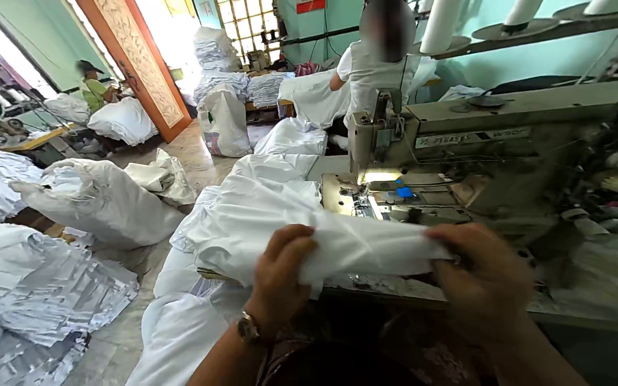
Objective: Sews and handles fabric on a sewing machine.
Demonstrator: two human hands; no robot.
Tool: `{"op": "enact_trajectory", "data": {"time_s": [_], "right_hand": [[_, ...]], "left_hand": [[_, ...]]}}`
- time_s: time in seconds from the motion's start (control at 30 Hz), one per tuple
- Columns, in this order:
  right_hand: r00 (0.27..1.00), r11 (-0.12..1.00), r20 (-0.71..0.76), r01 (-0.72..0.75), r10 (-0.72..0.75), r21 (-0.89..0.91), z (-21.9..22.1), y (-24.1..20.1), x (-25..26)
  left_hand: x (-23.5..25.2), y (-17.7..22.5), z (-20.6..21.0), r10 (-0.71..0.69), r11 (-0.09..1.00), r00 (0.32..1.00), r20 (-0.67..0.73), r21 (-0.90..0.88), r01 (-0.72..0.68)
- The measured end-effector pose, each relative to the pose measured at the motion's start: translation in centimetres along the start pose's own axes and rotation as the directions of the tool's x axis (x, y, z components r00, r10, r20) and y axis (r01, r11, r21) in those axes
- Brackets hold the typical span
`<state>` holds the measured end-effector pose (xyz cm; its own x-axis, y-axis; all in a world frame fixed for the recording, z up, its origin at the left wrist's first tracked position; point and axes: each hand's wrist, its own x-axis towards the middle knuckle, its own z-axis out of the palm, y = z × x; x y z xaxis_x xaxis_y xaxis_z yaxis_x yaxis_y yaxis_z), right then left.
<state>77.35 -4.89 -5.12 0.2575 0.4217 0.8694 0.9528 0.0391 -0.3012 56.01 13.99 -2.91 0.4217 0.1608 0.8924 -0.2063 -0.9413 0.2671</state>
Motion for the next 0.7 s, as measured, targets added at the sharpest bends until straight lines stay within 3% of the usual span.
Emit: {"op": "enact_trajectory", "data": {"time_s": [0.07, 0.17, 0.27, 0.37, 0.43, 0.5, 0.53, 0.57, 0.6, 0.63, 0.67, 0.7], "right_hand": [[0.993, 1.000, -0.119, 0.013, -0.010, 0.027, 0.0, -0.1, 0.9], [0.995, 0.998, 0.082, -0.052, 0.050, 0.019, 2.4, 0.0, -1.4], [0.971, 0.992, 0.204, -0.119, 0.126, -0.043, 4.9, 1.4, -4.8], [0.929, 0.944, 0.199, -0.327, 0.313, 0.043, 5.4, 1.9, -7.1], [0.804, 0.745, 0.249, -0.594, 0.539, 0.303, 5.6, 1.2, -7.3], [0.582, 0.296, 0.426, -0.768, 0.693, 0.568, 5.6, 0.1, -6.7], [0.474, 0.039, 0.538, -0.774, 0.697, 0.632, 5.5, -0.3, -6.4], [0.411, -0.146, 0.634, -0.754, 0.655, 0.640, 5.3, -0.4, -6.3], [0.400, -0.251, 0.704, -0.737, 0.588, 0.628, 5.2, -0.2, -6.5], [0.419, -0.299, 0.750, -0.731, 0.513, 0.613, 5.2, 0.1, -6.6], [0.438, -0.314, 0.779, -0.738, 0.450, 0.597, 5.2, 0.3, -6.7], [0.447, -0.310, 0.799, -0.755, 0.402, 0.578, 5.2, 0.5, -6.7]], "left_hand": [[-0.2, 0.2, 1.1, 0.075, 0.997, 0.997, -0.029, -0.030, -0.075], [-2.4, -2.7, 1.9, -0.097, 0.994, 0.989, 0.110, 0.051, 0.092], [-5.4, -4.7, 1.2, -0.310, 0.951, 0.873, 0.377, 0.132, 0.280], [-8.2, -4.5, 0.1, -0.385, 0.922, 0.814, 0.436, 0.228, 0.314], [-9.4, -4.3, -0.7, -0.405, 0.899, 0.830, 0.383, 0.334, 0.284], [-10.1, -4.2, -1.0, -0.408, 0.871, 0.856, 0.317, 0.417, 0.260], [-10.4, -4.1, -1.0, -0.426, 0.861, 0.858, 0.286, 0.420, 0.287], [-10.6, -4.0, -0.9, -0.473, 0.854, 0.845, 0.251, 0.365, 0.370], [-10.6, -3.8, -1.0, -0.539, 0.839, 0.811, 0.225, 0.232, 0.493], [-10.3, -3.6, -1.1, -0.616, 0.775, 0.758, 0.216, -0.009, 0.632], [-9.7, -3.4, -1.3, -0.698, 0.607, 0.679, 0.229, -0.315, 0.730], [-8.9, -3.0, -1.7, -0.762, 0.351, 0.586, 0.277, -0.583, 0.732]]}}
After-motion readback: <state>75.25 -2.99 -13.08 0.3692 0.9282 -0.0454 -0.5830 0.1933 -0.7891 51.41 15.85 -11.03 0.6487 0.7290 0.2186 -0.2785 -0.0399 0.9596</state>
